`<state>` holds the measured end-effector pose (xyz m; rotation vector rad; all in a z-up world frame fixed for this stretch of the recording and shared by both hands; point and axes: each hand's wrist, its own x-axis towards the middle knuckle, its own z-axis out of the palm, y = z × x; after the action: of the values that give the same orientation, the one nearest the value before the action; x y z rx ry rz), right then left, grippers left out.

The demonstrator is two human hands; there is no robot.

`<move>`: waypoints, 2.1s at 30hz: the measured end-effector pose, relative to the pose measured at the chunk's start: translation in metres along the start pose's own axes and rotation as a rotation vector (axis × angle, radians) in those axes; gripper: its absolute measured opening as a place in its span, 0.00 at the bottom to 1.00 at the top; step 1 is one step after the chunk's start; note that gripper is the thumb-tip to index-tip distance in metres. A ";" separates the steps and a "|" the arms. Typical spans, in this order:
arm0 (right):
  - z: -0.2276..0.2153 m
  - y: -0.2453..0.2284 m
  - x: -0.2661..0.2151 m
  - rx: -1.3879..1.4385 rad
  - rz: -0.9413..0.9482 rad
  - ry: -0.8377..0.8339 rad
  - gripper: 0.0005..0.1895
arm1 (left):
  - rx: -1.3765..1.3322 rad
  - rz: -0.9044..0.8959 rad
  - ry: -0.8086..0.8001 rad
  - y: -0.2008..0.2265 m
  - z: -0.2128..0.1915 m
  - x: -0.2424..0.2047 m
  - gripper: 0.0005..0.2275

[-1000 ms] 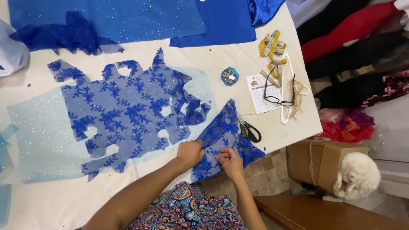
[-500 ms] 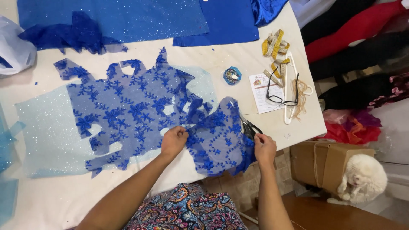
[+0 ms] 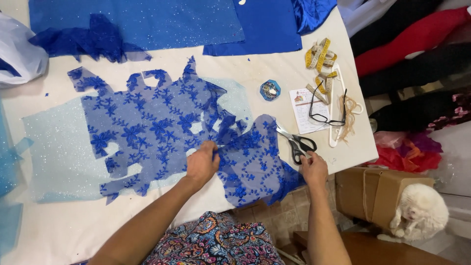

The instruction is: Arranging and inspecting blue lace fabric pieces on a work table in a sewing factory.

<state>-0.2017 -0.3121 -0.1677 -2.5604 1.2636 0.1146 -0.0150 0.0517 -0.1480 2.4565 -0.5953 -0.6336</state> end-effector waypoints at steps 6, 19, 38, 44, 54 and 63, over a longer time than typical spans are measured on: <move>-0.001 -0.007 -0.006 -0.208 0.056 -0.043 0.21 | 0.499 0.577 0.219 -0.006 0.051 0.025 0.09; -0.007 0.007 -0.040 0.053 0.149 0.202 0.14 | 0.523 0.169 -0.169 0.029 -0.005 0.048 0.31; 0.016 0.041 -0.087 0.471 0.278 -0.036 0.10 | 0.543 0.758 -0.166 -0.016 0.021 0.004 0.13; -0.007 0.062 -0.039 0.465 0.341 0.031 0.13 | 0.583 0.748 -0.114 -0.023 0.029 0.002 0.08; -0.019 0.069 -0.024 0.990 0.322 0.603 0.22 | 0.620 0.803 -0.069 -0.026 0.011 -0.016 0.05; 0.092 0.025 -0.153 2.029 1.004 -0.455 0.31 | 0.392 1.031 0.017 -0.027 0.043 -0.052 0.07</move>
<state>-0.3101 -0.1830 -0.2308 -0.1353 1.1363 -0.2533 -0.0720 0.0834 -0.1796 2.0352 -1.9136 -0.0619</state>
